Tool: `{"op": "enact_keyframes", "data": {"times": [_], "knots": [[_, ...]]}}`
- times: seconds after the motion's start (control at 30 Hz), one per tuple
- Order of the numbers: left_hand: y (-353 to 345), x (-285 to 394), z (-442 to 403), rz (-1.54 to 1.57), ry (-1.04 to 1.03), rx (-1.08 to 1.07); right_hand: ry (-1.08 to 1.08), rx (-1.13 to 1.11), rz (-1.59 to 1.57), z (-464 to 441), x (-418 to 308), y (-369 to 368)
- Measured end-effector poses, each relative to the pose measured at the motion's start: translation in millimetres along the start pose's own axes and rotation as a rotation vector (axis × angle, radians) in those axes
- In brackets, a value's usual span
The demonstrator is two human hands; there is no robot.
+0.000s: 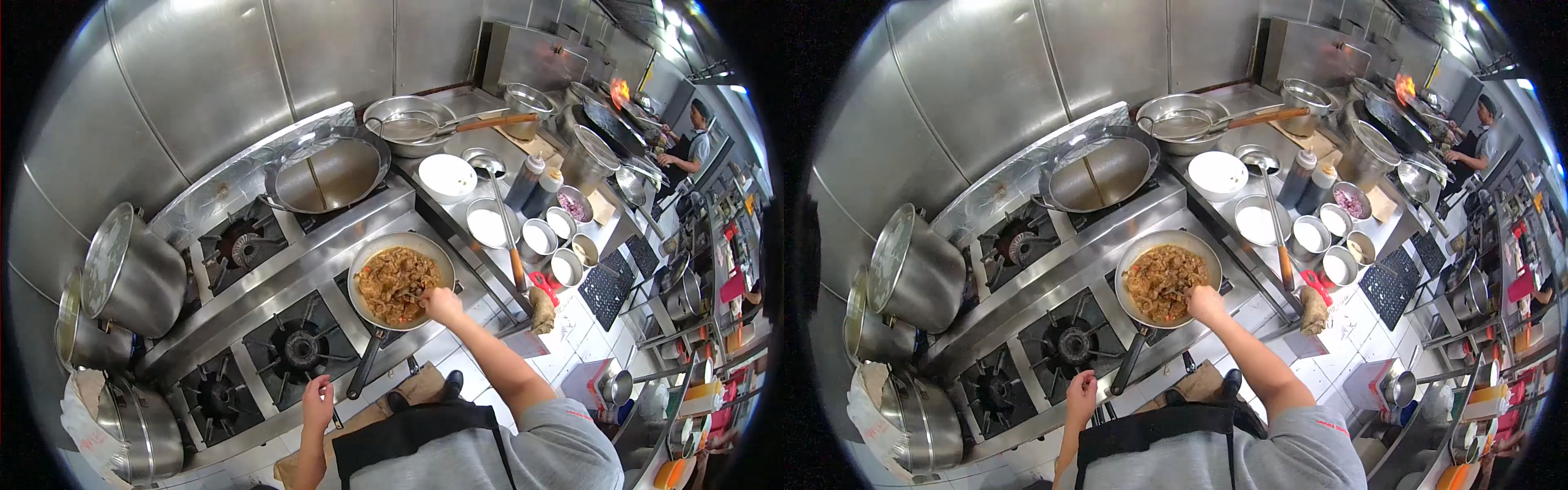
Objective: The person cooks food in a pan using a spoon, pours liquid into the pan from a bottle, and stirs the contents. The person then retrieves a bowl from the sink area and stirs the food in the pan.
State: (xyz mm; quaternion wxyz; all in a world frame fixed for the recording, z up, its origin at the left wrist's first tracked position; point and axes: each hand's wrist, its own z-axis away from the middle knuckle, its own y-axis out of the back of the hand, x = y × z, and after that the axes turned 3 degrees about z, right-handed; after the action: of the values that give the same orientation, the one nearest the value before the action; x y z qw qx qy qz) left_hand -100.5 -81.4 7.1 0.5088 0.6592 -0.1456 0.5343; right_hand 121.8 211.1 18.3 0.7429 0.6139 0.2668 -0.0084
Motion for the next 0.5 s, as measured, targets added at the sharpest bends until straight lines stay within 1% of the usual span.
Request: {"op": "enact_keyframes", "data": {"times": [0.03, 0.13, 0.17, 0.27, 0.37, 0.47, 0.5], "knots": [[0, 0, -2, 0.000, -0.004, 0.014, 0.024, -0.037, -0.007, 0, -2, 4], [1, -3, 1, 0.001, 0.003, 0.043, -0.001, -0.024, 0.008, 2, -1, 37], [3, -2, 4, 0.001, 0.008, 0.048, -0.015, 0.007, -0.043, 5, -2, 56], [2, -8, 9, 0.000, 0.009, 0.034, -0.083, 0.090, 0.066, -21, 23, 35], [-3, -11, 7, 0.002, 0.002, 0.041, -0.101, 0.095, 0.088, -41, 24, 7], [-5, -6, 7, 0.000, 0.010, 0.039, -0.019, 0.059, 0.053, -45, 31, 20], [-5, -3, 5, 0.001, 0.013, 0.037, -0.052, 0.042, 0.011, -44, 32, 32]]}}
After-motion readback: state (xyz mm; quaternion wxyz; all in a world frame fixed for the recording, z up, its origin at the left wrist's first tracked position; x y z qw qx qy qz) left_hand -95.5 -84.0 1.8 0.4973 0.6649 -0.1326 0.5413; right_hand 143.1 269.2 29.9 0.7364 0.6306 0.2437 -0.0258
